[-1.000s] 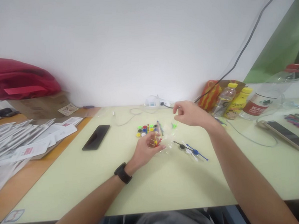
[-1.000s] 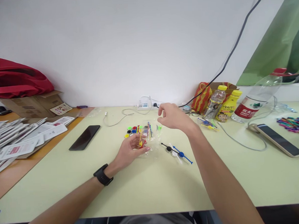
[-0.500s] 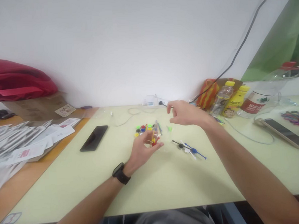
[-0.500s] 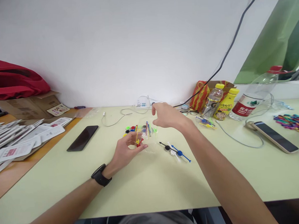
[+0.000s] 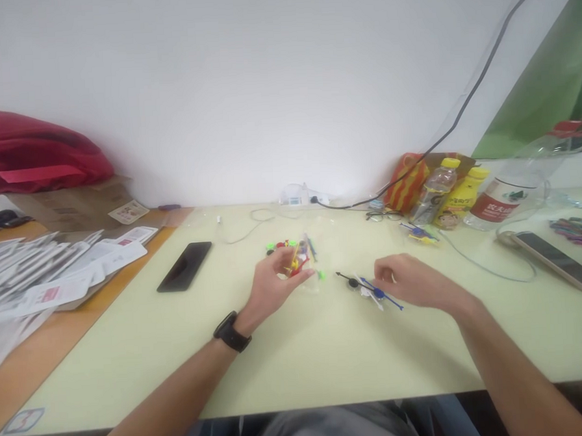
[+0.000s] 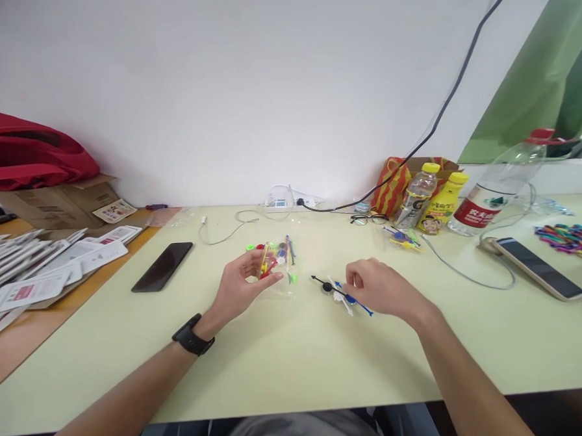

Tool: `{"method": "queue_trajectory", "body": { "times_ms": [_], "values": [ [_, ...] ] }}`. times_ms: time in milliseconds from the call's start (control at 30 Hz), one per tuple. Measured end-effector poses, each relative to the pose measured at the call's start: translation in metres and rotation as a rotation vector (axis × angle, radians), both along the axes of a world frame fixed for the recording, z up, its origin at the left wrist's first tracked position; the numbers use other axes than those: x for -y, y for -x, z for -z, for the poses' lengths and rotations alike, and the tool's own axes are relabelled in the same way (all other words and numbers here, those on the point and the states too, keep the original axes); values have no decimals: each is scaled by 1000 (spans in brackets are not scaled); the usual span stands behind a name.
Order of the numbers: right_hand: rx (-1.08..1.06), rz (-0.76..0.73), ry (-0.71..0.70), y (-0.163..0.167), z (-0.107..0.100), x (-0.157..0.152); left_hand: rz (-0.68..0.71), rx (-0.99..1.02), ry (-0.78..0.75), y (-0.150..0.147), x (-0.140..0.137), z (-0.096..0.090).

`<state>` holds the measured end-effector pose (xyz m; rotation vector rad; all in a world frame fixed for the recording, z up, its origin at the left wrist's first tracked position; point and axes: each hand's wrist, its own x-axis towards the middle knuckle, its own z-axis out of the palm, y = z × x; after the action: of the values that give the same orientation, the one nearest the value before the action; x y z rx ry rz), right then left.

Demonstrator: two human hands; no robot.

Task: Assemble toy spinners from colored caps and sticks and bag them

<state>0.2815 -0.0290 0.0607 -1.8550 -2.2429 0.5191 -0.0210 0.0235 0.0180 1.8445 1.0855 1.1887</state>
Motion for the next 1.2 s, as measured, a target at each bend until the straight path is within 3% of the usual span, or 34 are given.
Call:
{"method": "queue_trajectory", "body": {
  "times_ms": [167,367,533,600,700,800,900,1033,1200],
  "values": [
    [70,120,-8,-7,29,37,14,72,64,0,-2,2],
    [21,195,-94,-23,37,39,39,77,56,0,-3,1],
    [-166,352,-465,-37,-2,27,62,37,6,0,-1,2],
    [-269,330,-627,-33,-28,23,65,18,-23,0,-1,3],
    [-410,244,-734,-15,-65,17,28,-15,-64,1,-2,7],
    [-494,106,-617,6,-91,8,-1,-48,-89,1,-1,8],
    [-483,3,-479,24,-101,-7,14,-67,-102,2,0,6],
    [-423,-49,-371,42,-97,-28,27,-68,-102,1,3,1],
    [-284,-44,-340,58,-84,-41,21,-72,-88,0,6,-1]
  ]
}}
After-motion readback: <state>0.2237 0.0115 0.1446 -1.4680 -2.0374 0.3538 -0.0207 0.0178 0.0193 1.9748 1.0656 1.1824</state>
